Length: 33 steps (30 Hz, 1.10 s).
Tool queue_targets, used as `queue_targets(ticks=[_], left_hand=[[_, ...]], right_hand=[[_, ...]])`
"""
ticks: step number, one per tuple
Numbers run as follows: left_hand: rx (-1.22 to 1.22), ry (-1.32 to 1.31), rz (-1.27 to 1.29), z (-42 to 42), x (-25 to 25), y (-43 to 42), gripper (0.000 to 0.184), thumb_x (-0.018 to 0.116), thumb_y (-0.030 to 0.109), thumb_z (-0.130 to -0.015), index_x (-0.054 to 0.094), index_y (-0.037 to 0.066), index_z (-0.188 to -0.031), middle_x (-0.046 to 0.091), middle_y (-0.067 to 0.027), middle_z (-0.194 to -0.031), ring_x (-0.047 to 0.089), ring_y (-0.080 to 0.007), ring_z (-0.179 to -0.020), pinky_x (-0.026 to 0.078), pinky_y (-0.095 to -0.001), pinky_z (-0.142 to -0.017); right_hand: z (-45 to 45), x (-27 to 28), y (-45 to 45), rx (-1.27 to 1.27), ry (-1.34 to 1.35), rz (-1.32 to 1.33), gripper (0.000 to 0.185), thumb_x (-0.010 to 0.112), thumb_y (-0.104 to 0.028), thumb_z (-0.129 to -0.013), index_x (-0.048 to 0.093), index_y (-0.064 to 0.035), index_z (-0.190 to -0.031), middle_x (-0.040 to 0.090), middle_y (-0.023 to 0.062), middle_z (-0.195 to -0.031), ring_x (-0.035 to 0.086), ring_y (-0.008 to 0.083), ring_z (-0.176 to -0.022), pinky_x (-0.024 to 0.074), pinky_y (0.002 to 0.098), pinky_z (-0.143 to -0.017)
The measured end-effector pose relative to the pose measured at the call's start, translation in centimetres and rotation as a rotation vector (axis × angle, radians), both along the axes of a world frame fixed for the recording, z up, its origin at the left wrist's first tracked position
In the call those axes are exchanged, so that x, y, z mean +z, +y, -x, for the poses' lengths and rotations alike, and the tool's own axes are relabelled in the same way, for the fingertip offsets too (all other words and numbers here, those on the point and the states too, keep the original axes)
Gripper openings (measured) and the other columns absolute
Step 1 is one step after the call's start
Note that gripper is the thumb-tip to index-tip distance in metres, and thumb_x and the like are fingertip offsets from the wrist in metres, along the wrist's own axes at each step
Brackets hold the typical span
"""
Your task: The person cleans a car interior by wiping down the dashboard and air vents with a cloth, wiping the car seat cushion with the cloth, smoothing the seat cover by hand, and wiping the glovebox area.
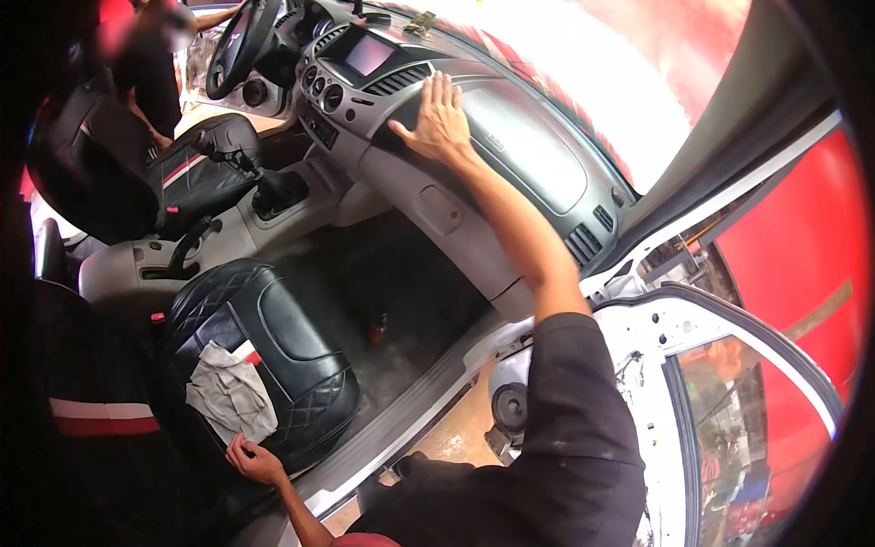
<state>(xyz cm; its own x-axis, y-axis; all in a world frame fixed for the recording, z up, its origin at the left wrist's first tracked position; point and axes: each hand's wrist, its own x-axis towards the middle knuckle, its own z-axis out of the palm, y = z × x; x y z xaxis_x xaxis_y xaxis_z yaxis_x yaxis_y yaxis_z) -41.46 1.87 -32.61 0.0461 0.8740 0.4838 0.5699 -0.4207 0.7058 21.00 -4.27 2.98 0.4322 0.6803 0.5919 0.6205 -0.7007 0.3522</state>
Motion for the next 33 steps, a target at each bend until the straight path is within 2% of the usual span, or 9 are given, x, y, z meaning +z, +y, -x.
queue_targets(ticks=[5,9,11,15,16,20,23,27,33], left_hand=[[-0.014,0.032,-0.001,0.2,0.3,0.0,0.014,0.055,-0.006,-0.089,0.067,-0.006,-0.096,0.067,-0.0170,-0.100,0.062,-0.0377,-0.098,0.048,-0.0483,-0.089],[-0.041,0.042,0.002,0.9,0.1,0.2,0.013,0.056,-0.006,-0.089,0.067,-0.006,-0.096,0.067,-0.0174,-0.100,0.062,-0.0377,-0.099,0.048,-0.0482,-0.090],[-0.046,0.033,0.004,0.5,-0.1,0.2,0.014,0.056,-0.006,-0.088,0.067,-0.006,-0.096,0.066,-0.0175,-0.100,0.062,-0.0377,-0.099,0.048,-0.0483,-0.090],[-0.019,0.035,-0.002,0.2,0.0,0.2,0.015,0.055,-0.008,-0.087,0.067,-0.005,-0.096,0.066,-0.0173,-0.100,0.061,-0.0377,-0.099,0.048,-0.0488,-0.089],[-0.017,0.037,-0.033,0.2,-0.3,0.3,0.015,0.055,-0.009,-0.086,0.066,-0.005,-0.096,0.067,-0.0171,-0.100,0.061,-0.0378,-0.098,0.048,-0.0488,-0.089],[-0.024,0.058,-0.029,-0.2,0.7,0.3,0.015,0.054,-0.008,-0.086,0.065,-0.005,-0.096,0.067,-0.0172,-0.099,0.061,-0.0379,-0.097,0.048,-0.0489,-0.088],[-0.024,0.063,-0.024,-0.2,0.3,0.3,0.015,0.054,-0.006,-0.087,0.066,-0.004,-0.096,0.067,-0.0177,-0.098,0.061,-0.0379,-0.097,0.048,-0.0487,-0.088],[-0.043,0.064,-0.059,0.1,-0.1,0.3,0.015,0.054,-0.001,-0.090,0.066,-0.005,-0.096,0.067,-0.0183,-0.098,0.061,-0.0398,-0.098,0.047,-0.0509,-0.091],[-0.035,0.052,-0.026,0.3,0.0,0.1,0.014,0.055,-0.005,-0.087,0.067,-0.006,-0.095,0.068,-0.0186,-0.099,0.062,-0.0390,-0.098,0.047,-0.0494,-0.090]], right_hand=[[0.0,-2.1,2.0,-0.035,-0.079,-0.176,0.105,0.044,-0.071,-0.096,0.027,0.0129,-0.156,0.026,0.0312,-0.164,0.022,0.0417,-0.156,0.0192,0.0520,-0.126],[8.4,-3.7,-7.1,0.011,-0.175,0.149,0.086,0.059,-0.051,-0.098,0.033,0.0087,-0.155,0.030,0.0269,-0.164,0.028,0.0393,-0.154,0.0227,0.0481,-0.126],[11.8,-3.4,-13.0,-0.039,-0.058,-0.024,0.083,0.063,-0.045,-0.097,0.033,0.0067,-0.155,0.031,0.0251,-0.164,0.029,0.0383,-0.154,0.0215,0.0479,-0.127],[16.9,-2.9,-21.5,-0.328,-0.047,-0.077,0.082,0.059,-0.048,-0.099,0.035,0.0083,-0.154,0.035,0.0253,-0.162,0.030,0.0356,-0.154,0.0220,0.0489,-0.126],[16.3,-3.2,-21.9,-0.341,-0.083,-0.049,0.085,0.055,-0.055,-0.100,0.036,0.0095,-0.152,0.038,0.0270,-0.159,0.032,0.0420,-0.151,0.0233,0.0514,-0.124],[12.1,-2.3,-14.1,-0.477,-0.121,0.056,0.097,0.044,-0.072,-0.098,0.040,0.0101,-0.151,0.042,0.0308,-0.155,0.039,0.0535,-0.141,0.0281,0.0566,-0.121],[7.7,-2.4,-6.8,-0.362,-0.178,0.044,0.096,0.042,-0.071,-0.099,0.040,0.0098,-0.151,0.042,0.0303,-0.155,0.041,0.0543,-0.139,0.0318,0.0575,-0.118],[4.9,-2.7,-1.6,-0.328,-0.144,-0.100,0.093,0.044,-0.070,-0.097,0.043,0.0049,-0.153,0.038,0.0293,-0.159,0.033,0.0571,-0.144,0.0237,0.0602,-0.121],[5.8,-4.3,-4.6,-0.045,-0.173,-0.112,0.089,0.054,-0.060,-0.097,0.038,0.0076,-0.153,0.033,0.0265,-0.162,0.028,0.0471,-0.151,0.0211,0.0528,-0.125]])
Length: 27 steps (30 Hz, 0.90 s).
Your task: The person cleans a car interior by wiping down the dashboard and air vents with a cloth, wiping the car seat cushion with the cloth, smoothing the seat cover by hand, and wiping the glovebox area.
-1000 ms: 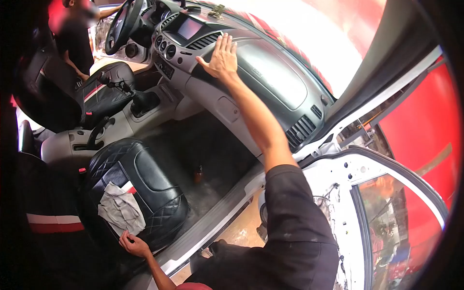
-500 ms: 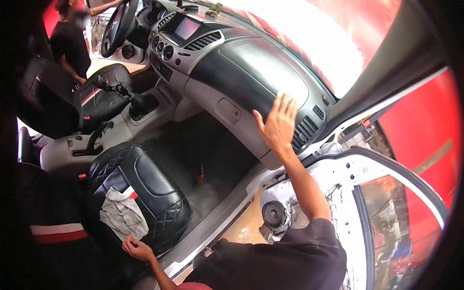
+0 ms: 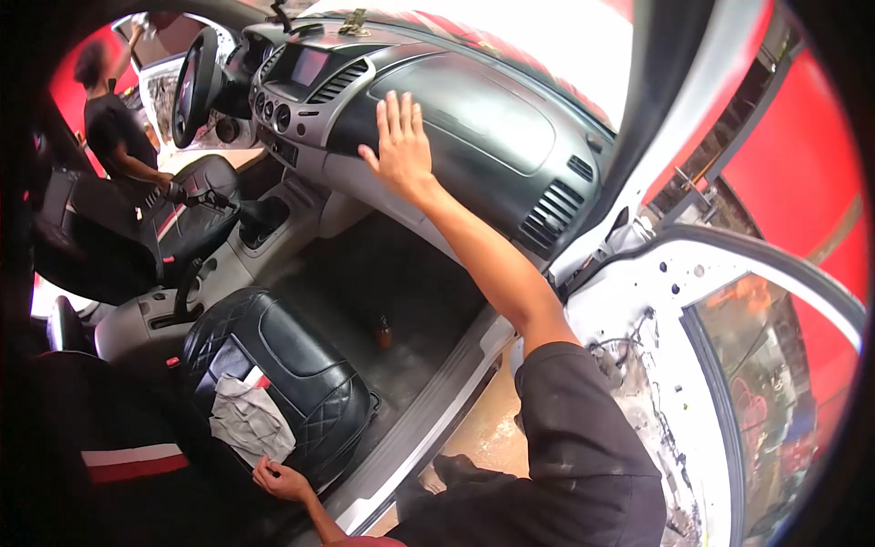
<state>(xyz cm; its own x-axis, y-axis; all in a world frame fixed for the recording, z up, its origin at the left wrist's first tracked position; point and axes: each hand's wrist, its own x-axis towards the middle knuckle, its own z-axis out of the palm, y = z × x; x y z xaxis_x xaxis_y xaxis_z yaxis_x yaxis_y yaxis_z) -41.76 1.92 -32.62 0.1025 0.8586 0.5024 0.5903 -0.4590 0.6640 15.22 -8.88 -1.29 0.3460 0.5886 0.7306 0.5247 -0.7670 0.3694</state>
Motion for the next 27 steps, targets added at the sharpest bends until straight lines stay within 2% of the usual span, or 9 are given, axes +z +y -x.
queue_targets(ticks=[1,6,10,13,15,16,19,21,27], left_hand=[[0.007,0.004,0.004,0.0,0.1,-0.1,0.014,0.055,-0.005,-0.087,0.067,-0.006,-0.095,0.067,-0.0184,-0.099,0.062,-0.0389,-0.098,0.047,-0.0492,-0.090],[0.026,0.057,0.005,0.5,-0.5,0.2,0.011,0.059,0.002,-0.092,0.068,-0.002,-0.095,0.065,-0.0167,-0.097,0.061,-0.0381,-0.098,0.046,-0.0485,-0.088],[0.026,0.080,0.141,1.2,-1.4,1.5,0.012,0.063,0.008,-0.094,0.072,0.001,-0.098,0.069,-0.0148,-0.097,0.066,-0.0329,-0.097,0.050,-0.0446,-0.086],[0.153,-0.210,0.345,-0.2,2.6,1.4,0.014,0.061,0.008,-0.098,0.071,0.000,-0.101,0.070,-0.0149,-0.102,0.067,-0.0318,-0.097,0.052,-0.0436,-0.087],[0.170,-0.225,0.028,-4.4,7.0,-0.4,0.022,0.057,0.015,-0.104,0.070,-0.002,-0.104,0.071,-0.0153,-0.104,0.067,-0.0308,-0.099,0.052,-0.0425,-0.090],[-0.040,-0.342,-0.116,-7.4,7.2,-0.5,0.024,0.057,0.017,-0.105,0.070,-0.003,-0.107,0.070,-0.0156,-0.104,0.066,-0.0307,-0.099,0.052,-0.0420,-0.092],[-0.507,-0.373,0.096,-18.5,17.4,-6.2,0.023,0.059,0.004,-0.094,0.071,-0.001,-0.114,0.072,-0.0145,-0.112,0.068,-0.0304,-0.104,0.050,-0.0398,-0.099],[-0.812,-0.336,0.082,-24.3,23.0,-9.5,0.033,0.062,0.005,-0.093,0.069,0.001,-0.125,0.070,-0.0165,-0.126,0.065,-0.0301,-0.121,0.047,-0.0392,-0.108],[-1.272,-0.052,-0.255,-42.1,30.6,-13.2,0.068,0.053,0.036,-0.104,0.035,-0.003,-0.156,0.032,-0.0226,-0.164,0.024,-0.0362,-0.156,0.018,-0.0488,-0.126]], right_hand=[[1.4,-0.4,-1.6,0.021,0.042,0.031,0.086,0.060,-0.053,-0.095,0.038,0.0063,-0.154,0.031,0.0252,-0.164,0.027,0.0395,-0.154,0.0202,0.0501,-0.126],[9.3,0.0,-10.9,-0.051,0.213,-0.015,0.082,0.066,-0.045,-0.091,0.042,0.0046,-0.152,0.035,0.0204,-0.163,0.028,0.0333,-0.155,0.0206,0.0500,-0.126],[9.0,3.2,-18.2,-0.216,0.272,-0.079,0.070,0.062,-0.048,-0.094,0.053,-0.0043,-0.147,0.046,0.0129,-0.159,0.036,0.0355,-0.150,0.0238,0.0567,-0.123],[6.6,6.3,-21.2,-0.218,0.373,-0.111,0.058,0.055,-0.047,-0.099,0.057,-0.0146,-0.147,0.047,0.0128,-0.158,0.038,0.0383,-0.149,0.0241,0.0577,-0.123],[4.7,6.9,-21.8,-0.229,0.431,-0.159,0.053,0.051,-0.046,-0.101,0.058,-0.0182,-0.146,0.047,0.0129,-0.158,0.038,0.0396,-0.148,0.0242,0.0580,-0.122],[4.0,7.0,-21.8,-0.234,0.397,-0.178,0.052,0.051,-0.045,-0.101,0.058,-0.0173,-0.145,0.048,0.0131,-0.157,0.038,0.0397,-0.148,0.0241,0.0579,-0.122],[3.3,6.5,-20.7,-0.249,0.307,-0.223,0.049,0.051,-0.042,-0.100,0.061,-0.0146,-0.140,0.051,0.0131,-0.154,0.039,0.0388,-0.146,0.0268,0.0569,-0.120],[3.5,6.9,-20.5,-0.244,0.296,-0.234,0.048,0.053,-0.040,-0.099,0.061,-0.0144,-0.139,0.052,0.0125,-0.153,0.042,0.0369,-0.144,0.0297,0.0557,-0.118],[3.7,7.0,-20.6,-0.218,0.299,-0.278,0.047,0.056,-0.039,-0.097,0.062,-0.0144,-0.137,0.054,0.0115,-0.149,0.048,0.0358,-0.138,0.0350,0.0547,-0.115]])
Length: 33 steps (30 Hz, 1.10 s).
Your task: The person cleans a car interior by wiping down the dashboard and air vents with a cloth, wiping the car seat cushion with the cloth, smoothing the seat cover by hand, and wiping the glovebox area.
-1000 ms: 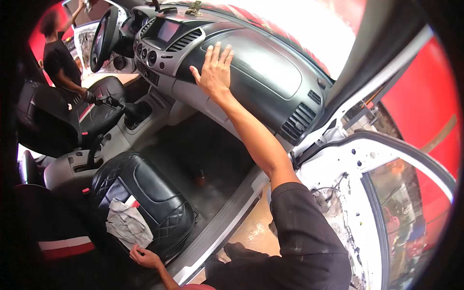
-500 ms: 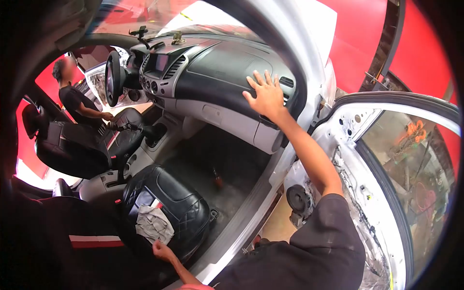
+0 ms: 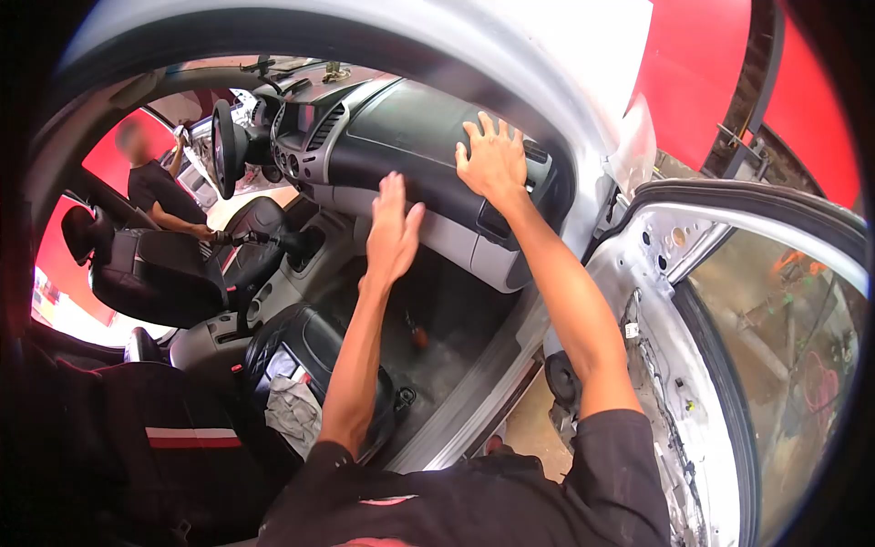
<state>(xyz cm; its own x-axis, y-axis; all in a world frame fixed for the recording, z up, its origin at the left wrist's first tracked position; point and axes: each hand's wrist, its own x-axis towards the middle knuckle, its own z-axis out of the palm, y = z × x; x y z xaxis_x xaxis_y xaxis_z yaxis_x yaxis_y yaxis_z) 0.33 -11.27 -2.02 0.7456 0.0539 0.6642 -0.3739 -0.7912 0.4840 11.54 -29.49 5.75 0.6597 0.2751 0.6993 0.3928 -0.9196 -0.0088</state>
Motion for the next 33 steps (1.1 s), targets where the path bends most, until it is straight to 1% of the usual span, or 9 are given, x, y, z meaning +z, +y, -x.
queue_targets(ticks=[3,7,11,14,19,23,27,31,33], left_hand=[[-0.128,-0.061,-0.255,-5.0,0.2,-3.6,0.076,0.051,0.043,-0.104,0.027,-0.005,-0.159,0.023,-0.0242,-0.167,0.015,-0.0381,-0.158,0.013,-0.0538,-0.127],[-0.064,-0.117,-0.255,-7.8,-0.1,-0.1,0.079,0.050,0.046,-0.103,0.023,0.001,-0.162,0.025,-0.0204,-0.168,0.017,-0.0383,-0.158,0.012,-0.0554,-0.126],[0.264,-0.161,-0.209,-15.6,-0.4,9.2,0.066,0.033,0.044,-0.111,0.026,0.002,-0.161,0.026,-0.0199,-0.168,0.021,-0.0376,-0.157,0.016,-0.0590,-0.124],[0.425,-0.067,-0.109,-17.8,0.5,14.7,0.070,0.036,0.046,-0.110,0.023,0.003,-0.163,0.019,-0.0132,-0.172,0.013,-0.0367,-0.159,0.013,-0.0606,-0.125],[0.579,-0.067,0.398,-17.4,-1.5,8.7,0.075,0.041,0.046,-0.107,0.019,0.002,-0.163,0.013,-0.0175,-0.172,0.006,-0.0411,-0.159,0.010,-0.0613,-0.125],[0.329,-0.297,0.430,-10.8,-4.2,-4.7,0.071,0.042,0.032,-0.109,0.013,-0.005,-0.162,0.005,-0.0292,-0.170,0.002,-0.0466,-0.158,0.007,-0.0566,-0.126],[0.103,-0.187,0.335,-2.6,-4.6,-13.4,0.081,0.040,0.041,-0.109,0.005,-0.011,-0.160,-0.004,-0.0353,-0.167,-0.006,-0.0512,-0.156,0.003,-0.0588,-0.125],[-0.001,-0.250,0.274,-4.6,-5.5,-8.7,0.083,0.037,0.048,-0.108,0.006,-0.008,-0.161,0.001,-0.0330,-0.168,-0.001,-0.0484,-0.157,0.003,-0.0596,-0.125],[0.284,-0.213,0.414,-8.9,-6.1,-4.0,0.081,0.033,0.050,-0.108,0.008,-0.005,-0.162,0.004,-0.0294,-0.170,0.002,-0.0447,-0.158,0.004,-0.0590,-0.125]], right_hand=[[-0.3,-0.3,-0.3,0.015,0.008,-0.024,0.047,0.057,-0.039,-0.098,0.062,-0.0140,-0.137,0.054,0.0115,-0.150,0.045,0.0373,-0.141,0.0318,0.0560,-0.117],[-0.1,-0.1,0.0,0.019,0.062,-0.046,0.046,0.057,-0.039,-0.098,0.061,-0.0140,-0.137,0.054,0.0117,-0.150,0.042,0.0375,-0.143,0.0297,0.0568,-0.119],[0.3,0.2,0.0,0.032,0.091,-0.056,0.044,0.057,-0.037,-0.098,0.062,-0.0133,-0.135,0.054,0.0119,-0.148,0.042,0.0363,-0.142,0.0315,0.0555,-0.118],[0.2,0.1,0.1,0.026,0.053,-0.046,0.045,0.057,-0.038,-0.098,0.062,-0.0127,-0.135,0.054,0.0120,-0.148,0.043,0.0369,-0.142,0.0313,0.0559,-0.118],[0.2,0.3,0.3,-0.024,0.063,0.016,0.046,0.054,-0.038,-0.098,0.060,-0.0135,-0.136,0.054,0.0128,-0.148,0.045,0.0386,-0.141,0.0311,0.0587,-0.117],[-0.1,-0.2,0.6,-0.035,0.005,0.043,0.045,0.054,-0.038,-0.098,0.061,-0.0143,-0.136,0.054,0.0131,-0.148,0.045,0.0395,-0.141,0.0314,0.0597,-0.117],[-0.5,-0.8,0.5,-0.049,-0.122,0.078,0.043,0.056,-0.038,-0.096,0.062,-0.0123,-0.130,0.056,0.0133,-0.145,0.053,0.0338,-0.129,0.0398,0.0548,-0.107],[-0.3,-0.4,0.4,-0.021,-0.095,0.074,0.043,0.056,-0.038,-0.097,0.063,-0.0123,-0.130,0.057,0.0130,-0.145,0.051,0.0356,-0.130,0.0390,0.0547,-0.107],[-0.3,-0.6,0.4,-0.019,-0.110,0.070,0.043,0.056,-0.037,-0.097,0.063,-0.0123,-0.131,0.056,0.0133,-0.145,0.050,0.0362,-0.133,0.0380,0.0548,-0.109]])
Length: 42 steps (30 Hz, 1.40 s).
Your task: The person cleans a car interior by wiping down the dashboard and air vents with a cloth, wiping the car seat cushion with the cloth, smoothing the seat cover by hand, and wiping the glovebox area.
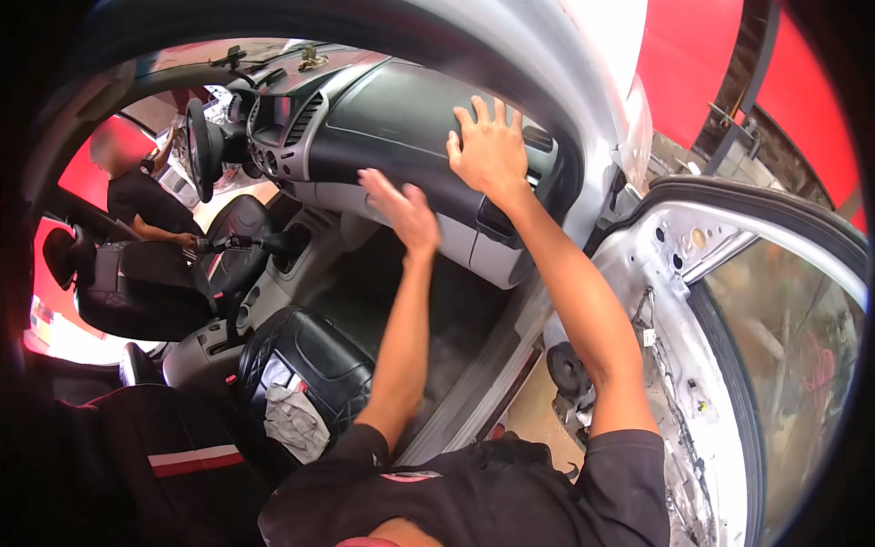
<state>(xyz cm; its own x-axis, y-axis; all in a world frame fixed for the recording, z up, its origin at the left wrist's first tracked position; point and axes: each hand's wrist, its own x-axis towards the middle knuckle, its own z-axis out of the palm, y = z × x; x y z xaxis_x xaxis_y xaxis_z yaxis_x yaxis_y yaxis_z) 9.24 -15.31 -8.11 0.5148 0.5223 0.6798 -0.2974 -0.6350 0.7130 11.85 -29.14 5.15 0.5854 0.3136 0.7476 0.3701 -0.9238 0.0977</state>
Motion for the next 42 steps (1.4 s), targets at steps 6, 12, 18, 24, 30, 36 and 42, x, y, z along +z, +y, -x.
queue_targets(ticks=[6,12,18,24,30,36,42], left_hand=[[0.236,0.277,0.413,-6.8,-2.3,12.6,0.090,0.019,0.065,-0.106,0.005,-0.002,-0.164,0.002,-0.0201,-0.173,0.000,-0.0369,-0.160,0.004,-0.0596,-0.126],[0.266,0.258,0.331,-7.9,-4.2,10.6,0.077,0.021,0.050,-0.111,0.015,-0.009,-0.160,0.008,-0.0284,-0.169,0.003,-0.0460,-0.157,0.008,-0.0543,-0.128],[0.019,0.054,0.209,5.7,-3.5,-11.1,0.074,0.037,0.041,-0.109,0.016,-0.006,-0.162,0.010,-0.0269,-0.170,0.006,-0.0435,-0.158,0.007,-0.0571,-0.126],[-0.056,-0.042,0.412,4.2,-4.6,-7.8,0.076,0.038,0.041,-0.109,0.009,-0.006,-0.162,0.004,-0.0267,-0.171,0.000,-0.0422,-0.159,0.001,-0.0510,-0.127],[0.037,-0.193,0.703,-4.6,-6.5,5.8,0.085,0.035,0.051,-0.109,-0.001,-0.005,-0.162,-0.004,-0.0236,-0.172,0.000,-0.0363,-0.160,0.003,-0.0441,-0.129],[-0.248,-0.258,1.087,-6.7,-11.0,6.3,0.076,0.031,0.042,-0.112,-0.003,-0.005,-0.162,-0.002,-0.0219,-0.172,-0.002,-0.0285,-0.160,0.002,-0.0353,-0.129],[-0.552,0.311,0.402,15.2,-12.8,0.7,0.053,0.069,0.029,-0.098,0.060,-0.002,-0.140,0.064,-0.0209,-0.139,0.069,-0.0248,-0.119,0.053,-0.0346,-0.102]], right_hand=[[-0.1,0.5,0.0,-0.009,0.022,-0.015,0.043,0.055,-0.036,-0.097,0.063,-0.0125,-0.132,0.056,0.0145,-0.145,0.049,0.0372,-0.136,0.0361,0.0550,-0.112],[0.1,0.5,0.4,-0.042,0.070,0.009,0.044,0.056,-0.038,-0.096,0.061,-0.0158,-0.134,0.054,0.0122,-0.147,0.045,0.0394,-0.140,0.0321,0.0607,-0.117],[-0.4,0.1,0.5,-0.008,0.017,0.021,0.044,0.053,-0.038,-0.097,0.062,-0.0132,-0.133,0.055,0.0137,-0.147,0.044,0.0410,-0.140,0.0301,0.0614,-0.115],[-0.3,-0.3,0.3,-0.008,0.030,0.049,0.047,0.054,-0.038,-0.098,0.061,-0.0138,-0.137,0.053,0.0143,-0.148,0.043,0.0424,-0.140,0.0288,0.0627,-0.117],[0.1,0.8,0.6,0.001,0.104,0.047,0.045,0.056,-0.037,-0.096,0.062,-0.0140,-0.133,0.054,0.0135,-0.146,0.044,0.0407,-0.140,0.0310,0.0608,-0.117],[-0.7,0.8,0.1,-0.017,0.050,0.115,0.044,0.054,-0.038,-0.097,0.062,-0.0178,-0.136,0.062,0.0100,-0.138,0.054,0.0310,-0.133,0.0387,0.0518,-0.112],[-2.8,-0.2,-0.8,-0.060,0.010,0.194,0.050,0.049,-0.045,-0.100,0.058,-0.0224,-0.143,0.055,0.0078,-0.149,0.048,0.0297,-0.141,0.0340,0.0498,-0.117]])
